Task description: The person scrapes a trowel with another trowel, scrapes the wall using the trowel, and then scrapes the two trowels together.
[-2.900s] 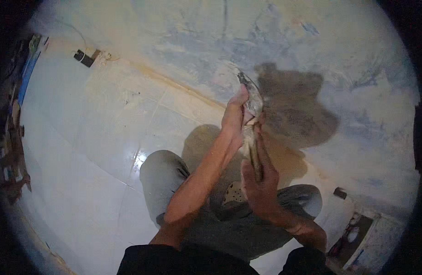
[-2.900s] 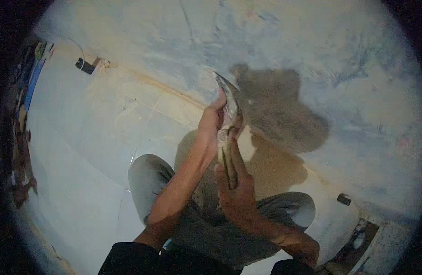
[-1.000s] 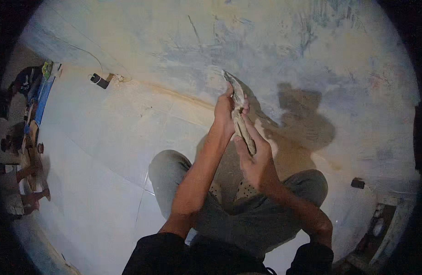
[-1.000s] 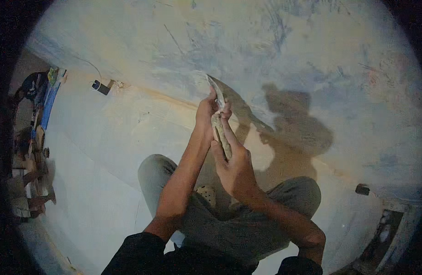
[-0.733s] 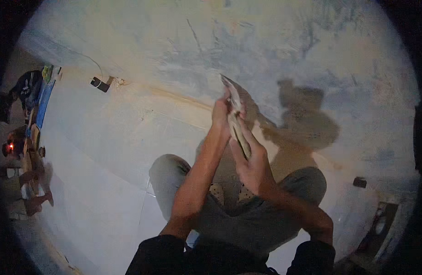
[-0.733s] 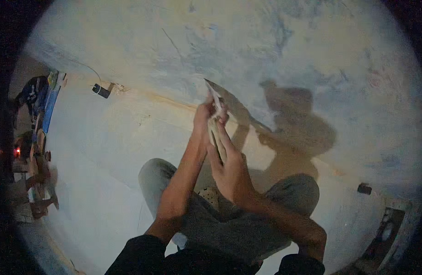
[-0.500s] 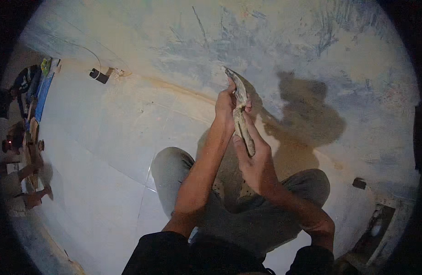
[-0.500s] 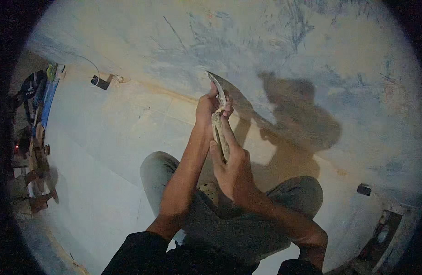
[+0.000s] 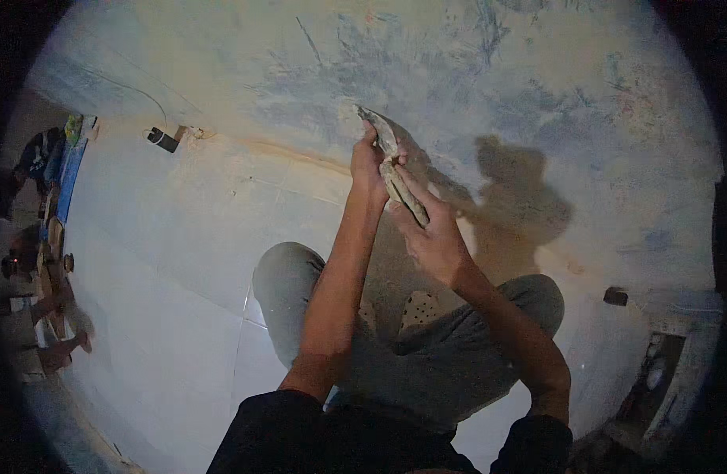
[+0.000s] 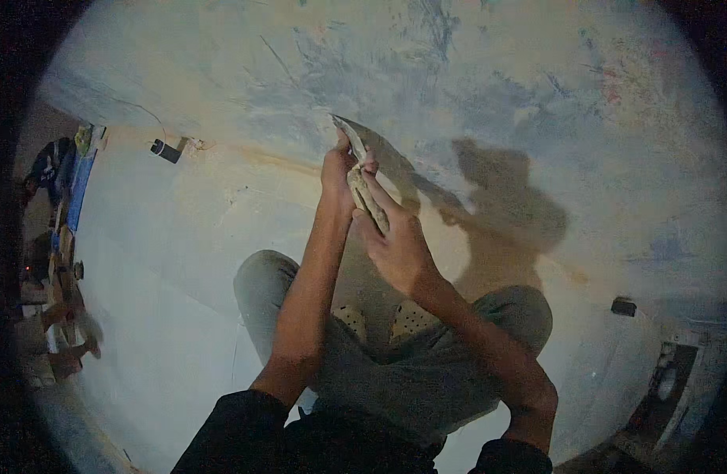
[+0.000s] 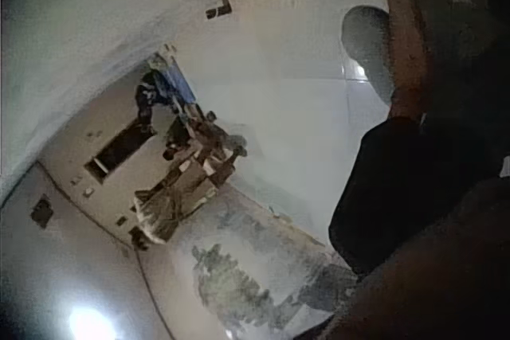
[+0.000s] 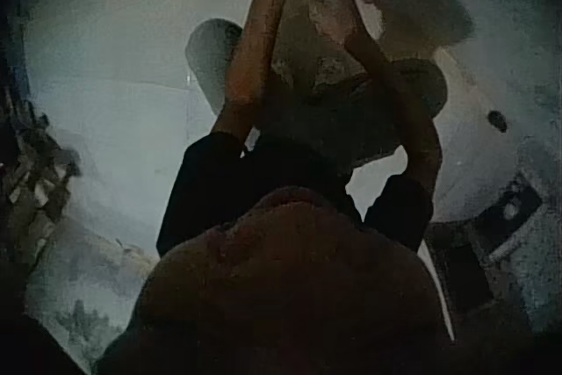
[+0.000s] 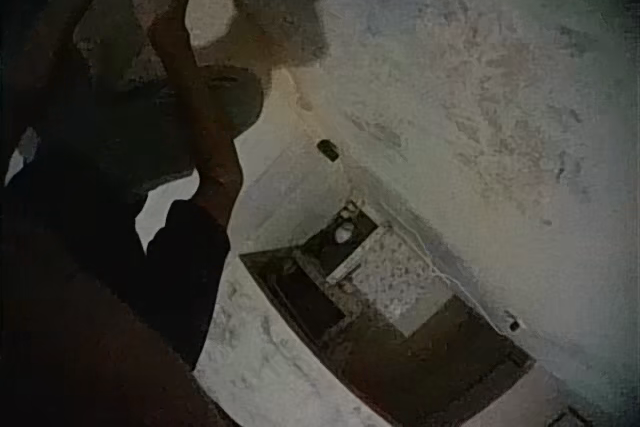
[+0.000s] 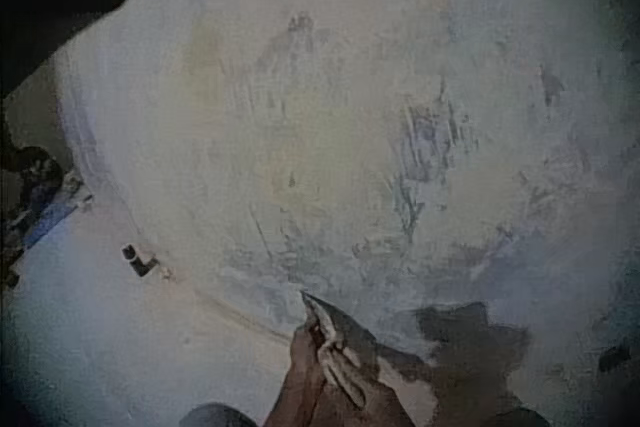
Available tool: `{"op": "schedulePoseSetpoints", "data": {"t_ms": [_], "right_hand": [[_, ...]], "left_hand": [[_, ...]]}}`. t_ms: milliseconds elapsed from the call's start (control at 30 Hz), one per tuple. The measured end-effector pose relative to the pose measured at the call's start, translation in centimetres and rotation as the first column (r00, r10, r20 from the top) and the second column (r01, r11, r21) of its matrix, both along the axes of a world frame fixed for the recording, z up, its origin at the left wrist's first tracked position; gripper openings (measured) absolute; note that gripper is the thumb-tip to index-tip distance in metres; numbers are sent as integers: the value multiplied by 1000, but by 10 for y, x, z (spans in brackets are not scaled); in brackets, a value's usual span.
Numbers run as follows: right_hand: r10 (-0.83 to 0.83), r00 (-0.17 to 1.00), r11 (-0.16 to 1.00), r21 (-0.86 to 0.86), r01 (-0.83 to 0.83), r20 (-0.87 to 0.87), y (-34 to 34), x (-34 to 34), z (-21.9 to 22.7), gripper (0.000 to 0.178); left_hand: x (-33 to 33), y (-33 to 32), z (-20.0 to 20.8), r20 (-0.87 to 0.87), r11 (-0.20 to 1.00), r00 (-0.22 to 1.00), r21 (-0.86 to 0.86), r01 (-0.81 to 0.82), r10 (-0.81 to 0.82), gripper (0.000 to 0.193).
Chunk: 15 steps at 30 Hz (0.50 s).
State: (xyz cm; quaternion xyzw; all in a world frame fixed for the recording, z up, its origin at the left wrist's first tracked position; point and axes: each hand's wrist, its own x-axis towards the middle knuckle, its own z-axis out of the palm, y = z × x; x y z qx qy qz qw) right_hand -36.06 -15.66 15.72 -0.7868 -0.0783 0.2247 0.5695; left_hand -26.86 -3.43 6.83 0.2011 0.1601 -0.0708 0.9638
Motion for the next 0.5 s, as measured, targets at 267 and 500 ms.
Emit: {"op": "schedulePoseSetpoints", "data": {"t_ms": [267, 500], "right_hand": [[34, 991, 999, -14, -33, 131, 12, -4, 6, 56], [-77, 960, 997, 17, 75, 269, 16, -18, 8, 56]], "left_hand": [[10, 22, -18, 120, 1000, 993, -18, 11, -9, 47], [-6, 6, 15, -81, 989, 992, 109, 101, -92, 32]]}}
